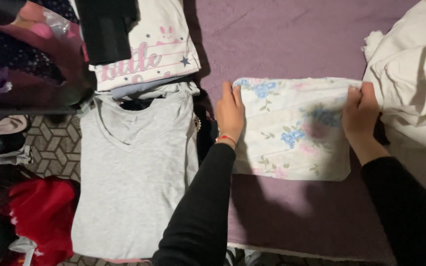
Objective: The person folds several small pieces of fabric on a bed and places them into a shelf. The person picks up each item, unfolds it, folds it neatly, and then stores it in a shelf compartment.
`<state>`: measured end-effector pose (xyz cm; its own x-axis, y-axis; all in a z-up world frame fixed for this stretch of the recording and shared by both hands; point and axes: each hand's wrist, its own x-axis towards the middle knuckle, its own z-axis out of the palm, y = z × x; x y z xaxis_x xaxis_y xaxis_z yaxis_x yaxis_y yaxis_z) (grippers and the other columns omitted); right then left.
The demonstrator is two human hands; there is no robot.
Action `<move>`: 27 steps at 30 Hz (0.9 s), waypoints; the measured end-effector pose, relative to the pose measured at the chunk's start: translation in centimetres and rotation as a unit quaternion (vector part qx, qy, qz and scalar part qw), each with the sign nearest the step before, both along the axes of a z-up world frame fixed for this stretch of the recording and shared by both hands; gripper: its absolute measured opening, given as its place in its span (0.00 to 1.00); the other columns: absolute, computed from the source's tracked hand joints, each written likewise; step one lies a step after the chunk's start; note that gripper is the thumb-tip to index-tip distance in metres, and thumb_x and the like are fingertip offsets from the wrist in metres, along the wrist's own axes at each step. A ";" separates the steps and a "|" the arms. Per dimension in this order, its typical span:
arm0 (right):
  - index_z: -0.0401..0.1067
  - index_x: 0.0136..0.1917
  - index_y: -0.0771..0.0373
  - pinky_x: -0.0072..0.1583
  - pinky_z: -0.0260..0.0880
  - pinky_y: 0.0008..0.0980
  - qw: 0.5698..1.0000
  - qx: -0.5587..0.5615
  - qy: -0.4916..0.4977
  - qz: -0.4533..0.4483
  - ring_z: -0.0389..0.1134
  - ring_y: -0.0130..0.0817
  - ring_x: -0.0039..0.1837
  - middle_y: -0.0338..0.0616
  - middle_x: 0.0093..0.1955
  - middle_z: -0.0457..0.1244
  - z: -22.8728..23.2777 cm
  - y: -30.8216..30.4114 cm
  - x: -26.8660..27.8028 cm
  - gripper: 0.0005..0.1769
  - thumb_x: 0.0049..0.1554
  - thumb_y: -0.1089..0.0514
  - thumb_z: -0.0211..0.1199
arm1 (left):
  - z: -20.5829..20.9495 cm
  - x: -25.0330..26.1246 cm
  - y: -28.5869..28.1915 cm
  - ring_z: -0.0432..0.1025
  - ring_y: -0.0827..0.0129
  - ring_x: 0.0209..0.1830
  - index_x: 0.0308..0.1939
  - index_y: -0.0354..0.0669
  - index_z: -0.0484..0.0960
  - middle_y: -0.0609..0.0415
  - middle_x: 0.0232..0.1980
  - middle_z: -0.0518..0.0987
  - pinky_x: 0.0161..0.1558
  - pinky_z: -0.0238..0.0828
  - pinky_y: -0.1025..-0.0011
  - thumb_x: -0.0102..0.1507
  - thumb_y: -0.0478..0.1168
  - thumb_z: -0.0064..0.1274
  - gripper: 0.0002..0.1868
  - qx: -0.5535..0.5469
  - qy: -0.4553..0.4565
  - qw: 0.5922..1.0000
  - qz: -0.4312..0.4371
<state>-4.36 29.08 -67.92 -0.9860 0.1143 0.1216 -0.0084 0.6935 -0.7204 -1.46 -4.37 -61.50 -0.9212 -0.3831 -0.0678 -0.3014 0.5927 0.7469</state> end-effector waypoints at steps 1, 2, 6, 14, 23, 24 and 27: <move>0.51 0.44 0.61 0.46 0.49 0.47 1.000 0.005 -0.021 -0.002 0.49 0.40 0.41 0.44 0.37 0.48 -0.5 -0.1 -0.6 0.16 0.73 0.55 0.47 | -0.6 -0.6 -0.2 0.68 0.33 0.27 0.46 0.46 0.66 0.37 0.28 0.75 0.31 0.52 0.45 0.73 0.48 0.36 0.11 0.004 -0.001 1.000 0.006; 0.51 0.44 0.61 0.45 0.47 0.46 0.999 0.010 -0.041 -0.004 0.48 0.38 0.41 0.42 0.37 0.47 -0.9 -0.2 -1.2 0.17 0.73 0.53 0.47 | -1.2 -1.1 -0.3 0.71 0.30 0.32 0.48 0.45 0.68 0.35 0.32 0.80 0.34 0.56 0.43 0.72 0.48 0.36 0.12 0.007 -0.002 1.000 0.011; 0.56 0.43 0.59 0.46 0.50 0.45 0.995 0.010 -0.099 -0.033 0.53 0.38 0.44 0.40 0.39 0.51 -5.0 0.7 -2.4 0.20 0.72 0.47 0.53 | -3.0 -1.2 -0.5 0.72 0.30 0.34 0.42 0.47 0.66 0.37 0.31 0.80 0.38 0.58 0.43 0.70 0.53 0.42 0.15 0.026 -0.053 0.996 0.072; 0.51 0.40 0.50 0.48 0.50 0.41 0.973 -0.126 -0.182 -0.061 0.48 0.30 0.46 0.32 0.41 0.46 -1.1 0.5 0.9 0.16 0.67 0.44 0.44 | -3.1 3.2 -0.2 0.74 0.34 0.44 0.33 0.41 0.77 0.35 0.37 0.83 0.48 0.64 0.50 0.63 0.66 0.43 0.30 0.063 -0.159 0.975 0.138; 0.63 0.40 0.71 0.52 0.52 0.55 0.938 -0.022 -0.333 -0.092 0.58 0.52 0.48 0.58 0.43 0.60 2.8 3.0 13.9 0.34 0.72 0.37 0.44 | 0.3 13.4 0.7 0.68 0.50 0.31 0.24 0.35 0.74 0.36 0.28 0.78 0.44 0.62 0.50 0.65 0.66 0.42 0.35 0.116 -0.243 0.955 0.123; 0.63 0.40 0.71 0.52 0.52 0.55 0.939 -0.022 -0.331 -0.091 0.58 0.52 0.48 0.58 0.43 0.60 3.2 2.5 14.8 0.34 0.72 0.37 0.44 | -0.2 14.0 0.6 0.68 0.50 0.31 0.24 0.35 0.74 0.36 0.28 0.78 0.44 0.62 0.50 0.65 0.66 0.42 0.35 0.116 -0.241 0.956 0.123; 0.72 0.56 0.65 0.50 0.65 0.38 0.938 -0.094 -0.312 -0.121 0.68 0.38 0.49 0.50 0.49 0.69 3.1 2.1 17.4 0.26 0.61 0.39 0.65 | -3.5 15.8 0.4 0.59 0.62 0.25 0.21 0.41 0.66 0.53 0.21 0.65 0.34 0.57 0.56 0.66 0.64 0.48 0.33 0.090 -0.216 0.969 0.078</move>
<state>13.06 31.17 -64.78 -0.8006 0.3060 -0.5151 0.5970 0.4803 -0.6425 14.31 -3.94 -64.99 -0.7228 -0.4619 -0.5139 -0.6855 0.3854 0.6178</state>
